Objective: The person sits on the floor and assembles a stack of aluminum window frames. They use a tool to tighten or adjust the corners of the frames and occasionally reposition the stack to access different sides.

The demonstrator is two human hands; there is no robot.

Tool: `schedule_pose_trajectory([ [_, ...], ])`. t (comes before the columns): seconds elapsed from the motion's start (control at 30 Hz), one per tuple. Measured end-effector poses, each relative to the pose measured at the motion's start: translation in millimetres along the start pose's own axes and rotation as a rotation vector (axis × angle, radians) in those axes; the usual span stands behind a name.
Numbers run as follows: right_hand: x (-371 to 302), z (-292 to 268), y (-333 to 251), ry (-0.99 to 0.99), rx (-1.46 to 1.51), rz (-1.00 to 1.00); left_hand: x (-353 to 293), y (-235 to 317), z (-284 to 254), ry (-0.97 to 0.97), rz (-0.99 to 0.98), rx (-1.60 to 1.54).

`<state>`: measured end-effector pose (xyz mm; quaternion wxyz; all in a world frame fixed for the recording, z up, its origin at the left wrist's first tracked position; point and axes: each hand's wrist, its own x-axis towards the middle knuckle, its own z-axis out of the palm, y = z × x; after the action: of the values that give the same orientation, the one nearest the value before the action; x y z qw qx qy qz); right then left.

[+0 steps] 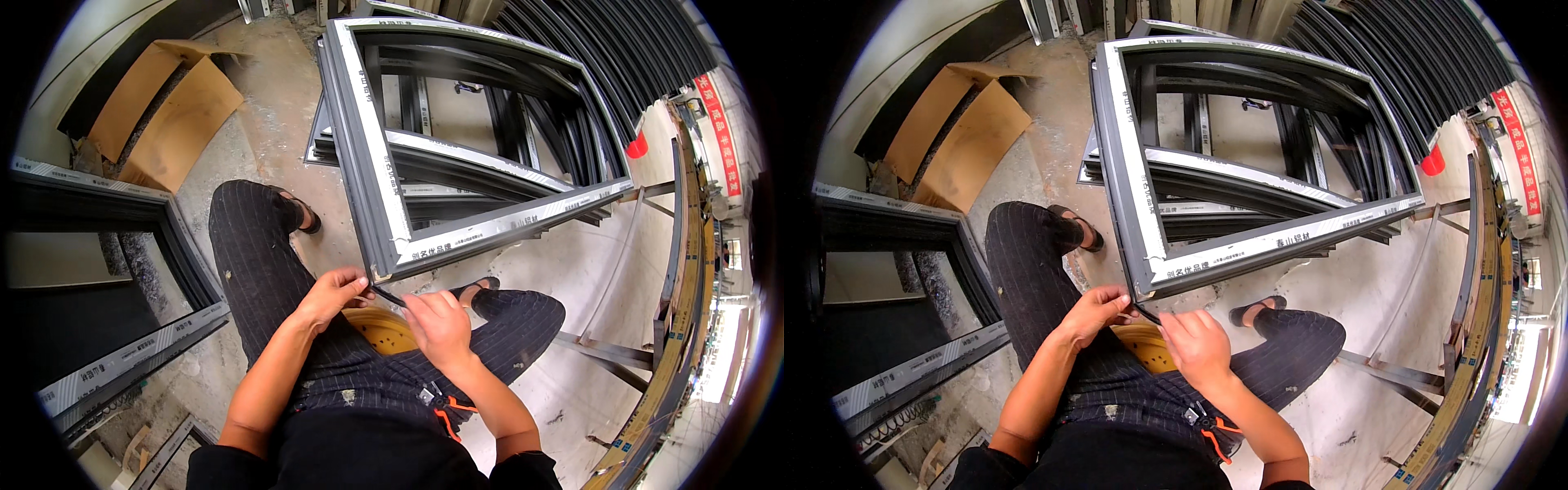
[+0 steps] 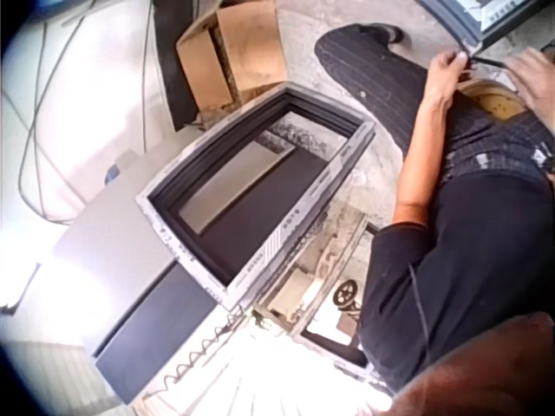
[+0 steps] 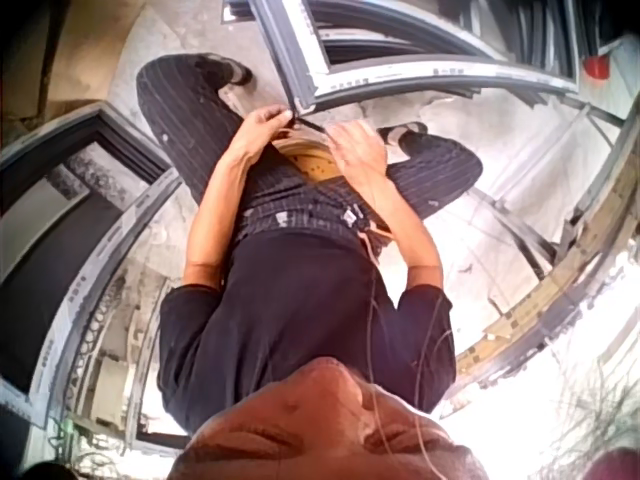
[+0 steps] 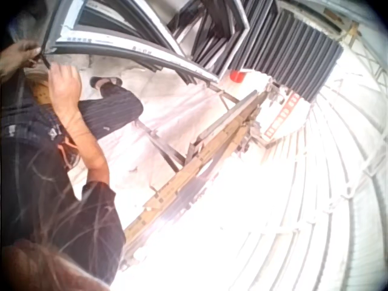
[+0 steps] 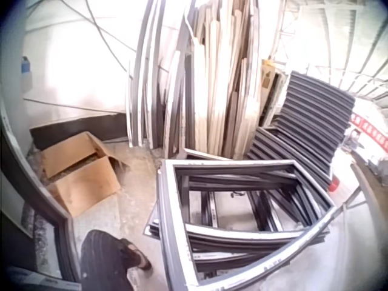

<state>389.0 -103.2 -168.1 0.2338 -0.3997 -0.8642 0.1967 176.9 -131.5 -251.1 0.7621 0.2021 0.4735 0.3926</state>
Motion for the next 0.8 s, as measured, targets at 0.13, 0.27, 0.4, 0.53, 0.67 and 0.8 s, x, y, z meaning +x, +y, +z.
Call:
schedule_pose_trajectory([
  [0.13,8.8,4.3,22.2,0.066,-0.133,0.004,-1.8,5.7,0.3,-0.083,0.0,-0.002],
  [0.27,10.0,8.5,38.4,-0.011,-0.066,0.062,0.9,6.7,11.3,-0.062,-0.048,-0.039],
  [0.4,8.2,16.2,41.7,-0.013,-0.027,0.084,7.0,-1.6,21.3,0.024,-0.002,-0.039],
  [0.53,11.1,16.8,41.6,-0.01,-0.033,0.089,13.3,-12.9,24.8,0.074,0.087,-0.035],
  [0.67,13.9,17.6,39.8,0.003,-0.056,0.081,13.5,-17.2,29.5,0.107,0.114,-0.044],
  [0.8,10.7,21.2,44.1,-0.016,-0.102,0.071,11.0,-15.5,46.5,0.142,0.052,-0.177],
])
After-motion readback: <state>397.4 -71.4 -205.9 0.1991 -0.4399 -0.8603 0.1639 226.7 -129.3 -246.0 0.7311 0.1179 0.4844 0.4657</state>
